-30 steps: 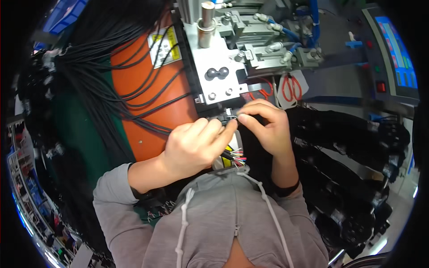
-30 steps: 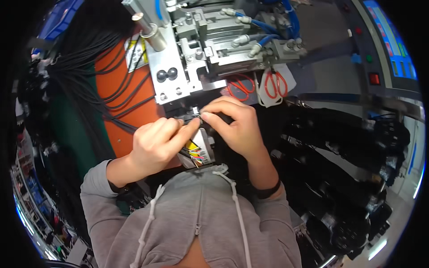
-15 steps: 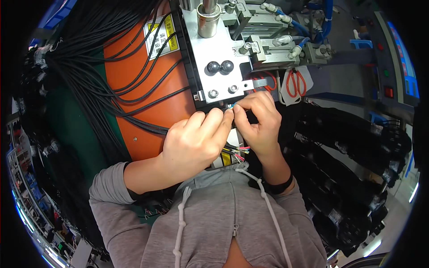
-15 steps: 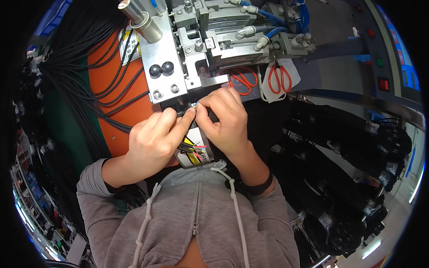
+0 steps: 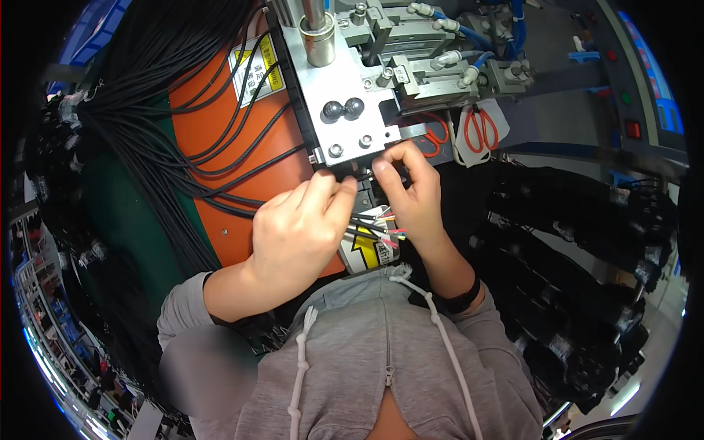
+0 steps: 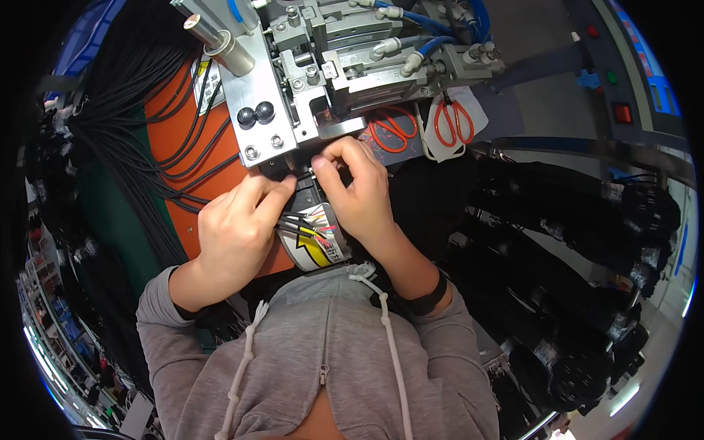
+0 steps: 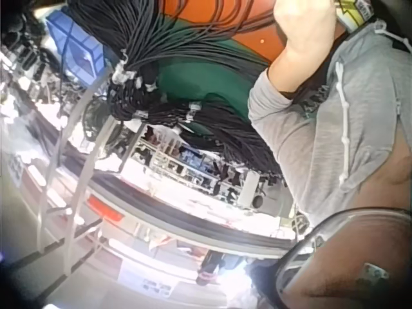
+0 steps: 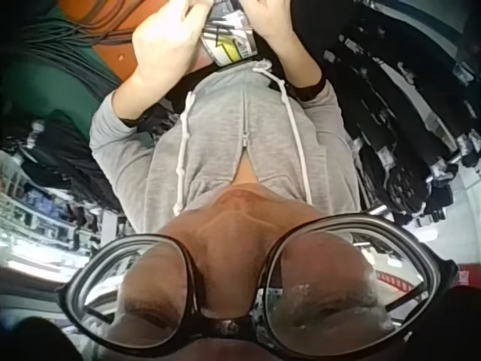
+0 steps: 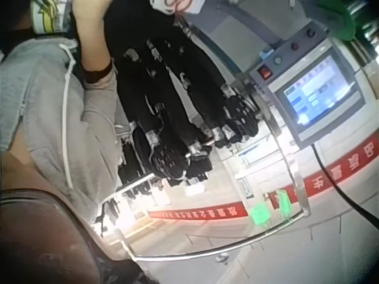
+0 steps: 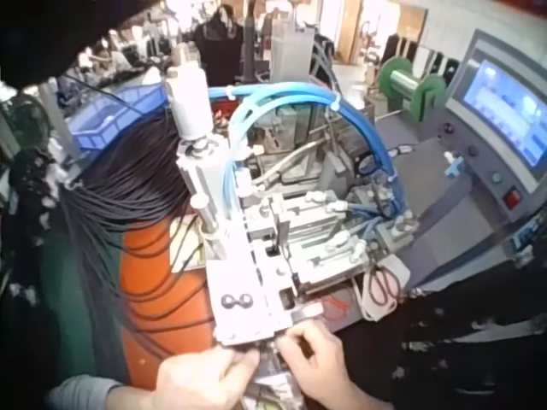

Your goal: The person inserts individual colored wire ends from a bundle of cables into a crimping machine by hand.

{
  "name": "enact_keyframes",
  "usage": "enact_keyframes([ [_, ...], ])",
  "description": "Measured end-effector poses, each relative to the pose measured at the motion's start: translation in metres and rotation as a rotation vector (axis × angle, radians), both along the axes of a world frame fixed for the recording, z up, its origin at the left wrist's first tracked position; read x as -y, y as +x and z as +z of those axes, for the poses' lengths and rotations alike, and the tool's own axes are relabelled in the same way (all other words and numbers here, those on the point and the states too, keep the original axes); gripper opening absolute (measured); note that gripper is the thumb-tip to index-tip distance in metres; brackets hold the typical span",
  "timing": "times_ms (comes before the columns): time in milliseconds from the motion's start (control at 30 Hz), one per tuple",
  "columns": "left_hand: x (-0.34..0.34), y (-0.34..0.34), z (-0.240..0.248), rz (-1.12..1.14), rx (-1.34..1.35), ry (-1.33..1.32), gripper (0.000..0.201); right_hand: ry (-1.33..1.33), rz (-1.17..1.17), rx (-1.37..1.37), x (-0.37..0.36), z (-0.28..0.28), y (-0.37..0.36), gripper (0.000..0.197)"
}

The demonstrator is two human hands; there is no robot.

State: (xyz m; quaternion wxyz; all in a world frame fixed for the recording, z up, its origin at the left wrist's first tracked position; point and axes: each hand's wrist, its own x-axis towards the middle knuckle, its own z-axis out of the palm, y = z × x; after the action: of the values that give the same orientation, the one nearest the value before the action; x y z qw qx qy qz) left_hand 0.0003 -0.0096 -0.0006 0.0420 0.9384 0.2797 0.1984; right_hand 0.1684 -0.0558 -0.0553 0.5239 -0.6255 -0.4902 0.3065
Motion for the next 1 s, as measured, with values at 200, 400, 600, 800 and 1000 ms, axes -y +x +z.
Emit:
enact_keyframes([
  [200, 0.006, -0.006, 0.003, 0.057, -0.098, -0.014, 0.022, 0.164, 0.146, -0.105, 0.003, 0.005, 0.017, 0.010],
  [400, -0.013, 0.002, 0.015, -0.180, 0.314, 0.055, 0.025, 0.432, 0.458, -0.197, 0.005, 0.010, 0.031, 0.023],
  [600, -0.007, 0.003, 0.006, -0.190, 0.401, -0.110, 0.026, 0.449, 0.290, -0.414, 0.010, 0.027, 0.013, 0.026],
  [800, -0.005, 0.002, 0.005, -0.147, 0.463, -0.077, 0.023, 0.378, 0.096, -0.227, 0.008, 0.037, -0.005, 0.022],
  [1000, -0.009, 0.002, 0.004, -0.170, 0.447, -0.042, 0.022, 0.309, 0.077, -0.362, 0.009, 0.042, -0.003, 0.020],
])
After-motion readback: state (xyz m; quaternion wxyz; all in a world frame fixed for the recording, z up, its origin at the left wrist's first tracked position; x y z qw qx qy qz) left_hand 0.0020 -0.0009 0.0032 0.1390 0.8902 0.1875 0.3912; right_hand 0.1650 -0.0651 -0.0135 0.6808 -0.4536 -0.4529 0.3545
